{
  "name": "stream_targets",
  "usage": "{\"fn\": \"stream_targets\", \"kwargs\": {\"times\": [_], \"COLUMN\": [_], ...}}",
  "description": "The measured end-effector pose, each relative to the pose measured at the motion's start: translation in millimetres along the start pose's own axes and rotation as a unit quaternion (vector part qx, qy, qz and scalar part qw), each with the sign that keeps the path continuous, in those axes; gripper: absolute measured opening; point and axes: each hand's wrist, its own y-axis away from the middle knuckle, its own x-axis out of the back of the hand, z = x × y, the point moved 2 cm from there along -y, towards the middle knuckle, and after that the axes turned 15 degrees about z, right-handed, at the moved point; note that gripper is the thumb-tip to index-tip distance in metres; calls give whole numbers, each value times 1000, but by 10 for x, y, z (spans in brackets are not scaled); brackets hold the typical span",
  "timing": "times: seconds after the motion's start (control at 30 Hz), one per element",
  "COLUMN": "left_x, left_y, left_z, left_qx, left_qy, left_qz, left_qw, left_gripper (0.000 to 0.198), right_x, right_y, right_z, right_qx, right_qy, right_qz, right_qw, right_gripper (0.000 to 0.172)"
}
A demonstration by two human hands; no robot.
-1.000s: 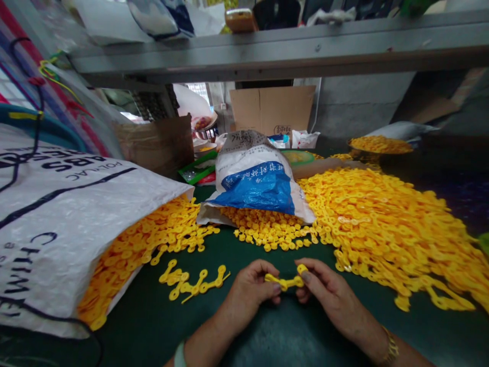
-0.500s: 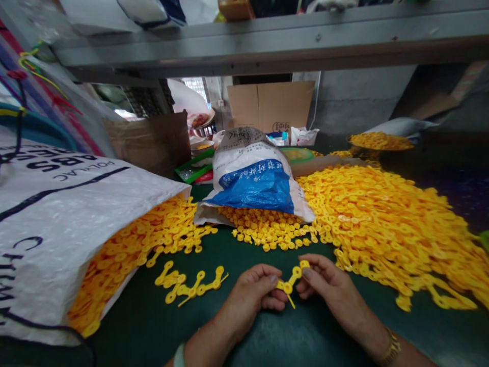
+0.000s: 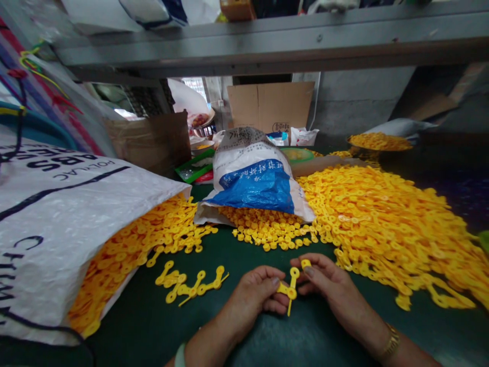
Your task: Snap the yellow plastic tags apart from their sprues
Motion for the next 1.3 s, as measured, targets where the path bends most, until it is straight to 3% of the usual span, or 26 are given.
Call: {"fn": "stream_targets", "kwargs": {"times": [0.4,0.63,0.87,1.03,1.3], "left_x": [-39,8,47,71,54], "left_y": [30,38,25,9,48], "left_z": [-4,95,164,149,158], "left_qx": [4,-15,-93,-106,-86], "left_qy": [-26,36,-20,-46,43], "left_qz": [-14,-8,58,70,1], "left_qw": [1000,999,994,991,995], "left_gripper": [24,28,26,24,28], "right_x": [-6,45,59,67,54], "right_y": [-3,-19,0,0,-13], "right_z": [64,66,77,77,82], "right_qx": [-6,-9,-1,6,10], "right_qy": [-24,-41,-52,-38,-18], "right_qz": [0,20,-18,-19,-7], "right_qw": [1000,999,998,999,1000], "right_gripper": [30,35,29,28,27]}}
